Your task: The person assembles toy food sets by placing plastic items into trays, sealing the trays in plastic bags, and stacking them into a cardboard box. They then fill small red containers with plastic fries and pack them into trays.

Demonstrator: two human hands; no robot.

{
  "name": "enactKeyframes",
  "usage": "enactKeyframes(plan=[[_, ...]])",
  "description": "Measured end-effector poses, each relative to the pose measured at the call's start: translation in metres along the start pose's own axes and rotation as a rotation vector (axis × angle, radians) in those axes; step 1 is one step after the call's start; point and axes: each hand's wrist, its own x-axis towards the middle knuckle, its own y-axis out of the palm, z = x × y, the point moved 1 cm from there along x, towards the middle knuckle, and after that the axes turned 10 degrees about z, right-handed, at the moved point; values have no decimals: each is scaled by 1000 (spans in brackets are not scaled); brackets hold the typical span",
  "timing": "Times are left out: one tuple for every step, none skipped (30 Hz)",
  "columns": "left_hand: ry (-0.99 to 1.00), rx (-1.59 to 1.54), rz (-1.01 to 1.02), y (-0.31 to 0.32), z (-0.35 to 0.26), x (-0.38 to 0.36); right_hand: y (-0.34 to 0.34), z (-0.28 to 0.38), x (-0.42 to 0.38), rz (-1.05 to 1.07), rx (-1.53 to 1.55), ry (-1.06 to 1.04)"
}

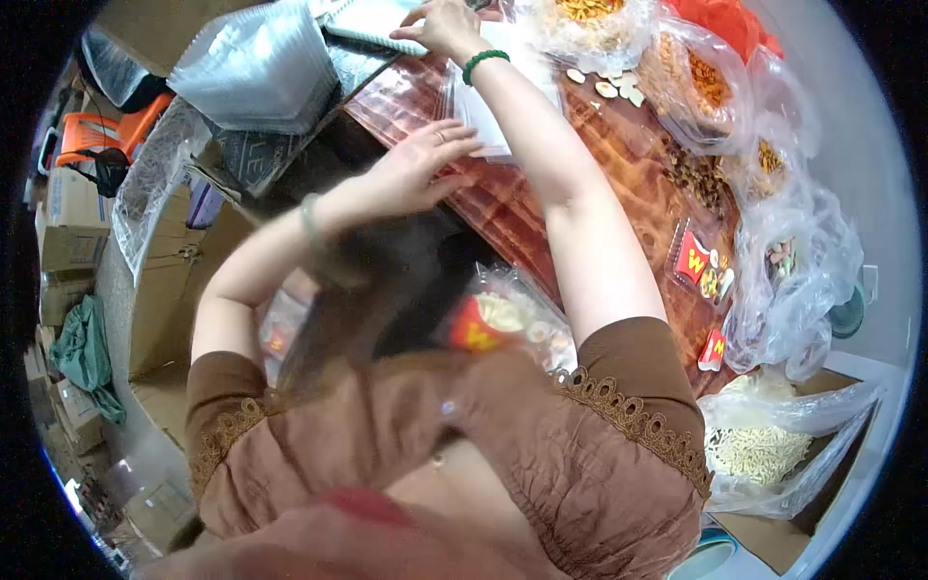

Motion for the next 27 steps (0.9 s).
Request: enactKeyframes(plan=[[-53, 60, -20, -5, 17, -4, 7, -1, 11, 32, -2, 72], [-106, 118, -38, -9, 32, -7, 11, -3, 14, 27, -34, 84], [-143, 162, -13, -13, 49, -9, 15, -6, 18, 23, -66, 96], [-191, 185, -20, -16, 60, -10, 17, -11, 20, 29, -66, 94], [-240, 209, -28, -19, 69, -10, 18, -17, 24, 64, 18, 107], [-257, 229, -57, -22, 79, -10, 21, -22, 27, 101, 102, 120], [-264, 253, -92, -22, 91, -10, 23, -23, 28, 108, 103, 120], [-268, 278, -125, -23, 102, -9, 23, -23, 28, 108, 116, 111], [-290, 298, -128, -24, 112, -8, 22, -23, 28, 106, 128, 102], [-297, 324, -144, -25, 119, -7, 19, -22, 26, 127, 170, 100], [-303, 350, -160, -26, 126, -7, 16, -19, 25, 147, 212, 99], [-310, 362, -171, -26, 132, -6, 13, -17, 24, 176, 237, 88], [-309, 359, -169, -26, 136, -6, 16, -20, 25, 190, 249, 84], [-335, 371, -168, -24, 140, -7, 17, -22, 25, 205, 261, 80], [-361, 383, -168, -23, 143, -8, 21, -25, 28, 168, 222, 69], [-363, 381, -167, -23, 145, -7, 23, -24, 29, 150, 203, 62], [-351, 426, -171, -23, 146, -8, 23, -22, 29, 132, 184, 56], [-341, 472, -177, -24, 148, -8, 24, -19, 31, 131, 26, 35], [-345, 473, -178, -25, 148, -8, 27, -16, 31, 131, -52, 23], [-377, 502, -169, -26, 149, -7, 30, -12, 31, 130, -131, 11], [-408, 530, -159, -27, 149, -7, 33, -8, 28, 71, -175, -36], [-406, 530, -160, -26, 149, -7, 37, -4, 25, 9, -219, -80], [-415, 555, -152, -26, 150, -7, 33, 5, 19, -56, -266, -123], [-421, 582, -144, -26, 151, -6, 30, 15, 17, 10, -410, -43], [-411, 587, -145, -27, 151, -5, 29, 13, 17, 1, -413, -38], [-429, 548, -192, -28, 151, -4, 27, 13, 16, -172, -458, -70], [-446, 508, -241, -30, 152, -3, 23, 8, 12, -258, -449, -83]])
